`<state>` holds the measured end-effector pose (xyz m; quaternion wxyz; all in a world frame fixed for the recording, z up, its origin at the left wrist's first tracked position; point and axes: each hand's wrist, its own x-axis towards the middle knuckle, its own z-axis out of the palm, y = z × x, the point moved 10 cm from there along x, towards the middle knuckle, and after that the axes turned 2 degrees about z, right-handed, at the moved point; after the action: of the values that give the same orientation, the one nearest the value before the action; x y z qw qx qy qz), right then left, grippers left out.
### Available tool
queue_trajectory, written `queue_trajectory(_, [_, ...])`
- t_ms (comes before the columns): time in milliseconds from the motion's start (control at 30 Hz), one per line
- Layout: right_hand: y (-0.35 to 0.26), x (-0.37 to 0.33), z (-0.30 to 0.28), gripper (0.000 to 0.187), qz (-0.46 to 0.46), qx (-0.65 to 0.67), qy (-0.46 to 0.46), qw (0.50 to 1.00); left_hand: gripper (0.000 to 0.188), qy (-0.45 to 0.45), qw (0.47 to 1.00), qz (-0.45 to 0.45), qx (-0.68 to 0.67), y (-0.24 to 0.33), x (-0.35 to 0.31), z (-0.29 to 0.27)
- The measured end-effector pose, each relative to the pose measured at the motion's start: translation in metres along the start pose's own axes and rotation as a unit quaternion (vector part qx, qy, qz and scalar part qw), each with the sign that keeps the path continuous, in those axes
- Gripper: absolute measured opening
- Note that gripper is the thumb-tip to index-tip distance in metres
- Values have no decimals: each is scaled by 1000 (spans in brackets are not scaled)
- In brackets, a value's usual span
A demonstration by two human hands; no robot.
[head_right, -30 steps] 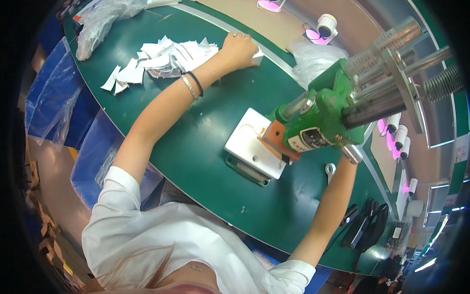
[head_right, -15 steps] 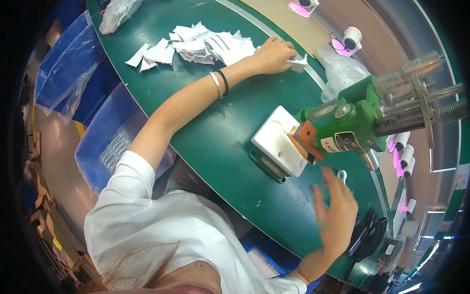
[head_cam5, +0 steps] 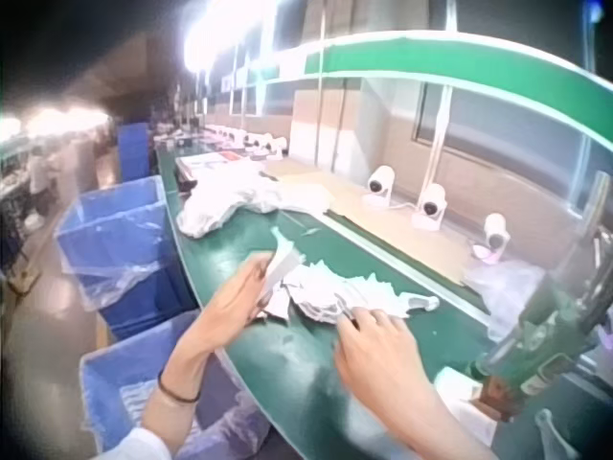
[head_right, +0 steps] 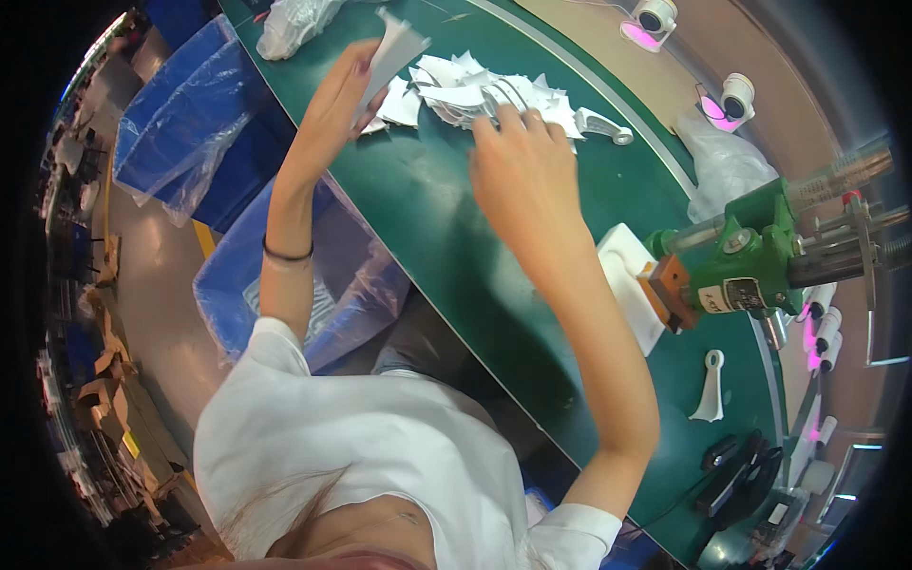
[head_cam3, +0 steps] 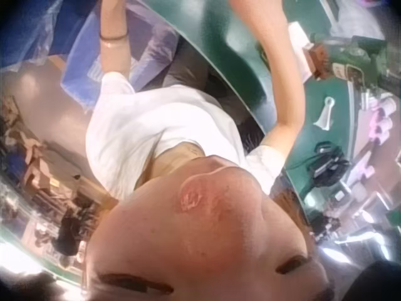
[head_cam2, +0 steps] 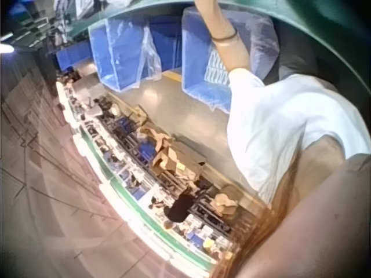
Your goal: Pressing circular components into white plastic housing units using a manual green lever press and organizing finished units into bins.
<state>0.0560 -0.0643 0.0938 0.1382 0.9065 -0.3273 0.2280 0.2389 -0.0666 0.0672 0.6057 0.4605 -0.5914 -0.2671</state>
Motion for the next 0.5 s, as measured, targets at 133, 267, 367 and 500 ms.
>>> queue_trajectory(133, [7, 59, 78, 32, -24, 75, 26, 997, 35, -42, 993, -11, 110, -19, -53, -20])
queue_trajectory(267, [19, 85, 133, 40, 20, 84, -84, 993, 40, -66, 989, -47, 125, -17, -85, -15])
queue_trajectory(367, [19, 91, 144, 36, 11, 81, -100, 992, 50, -25, 989, -68, 133, -23, -95, -23])
queue_trajectory(500, [33, 97, 146, 26, 35, 151, -52, 987, 52, -35, 988, -92, 123, -20, -99, -18])
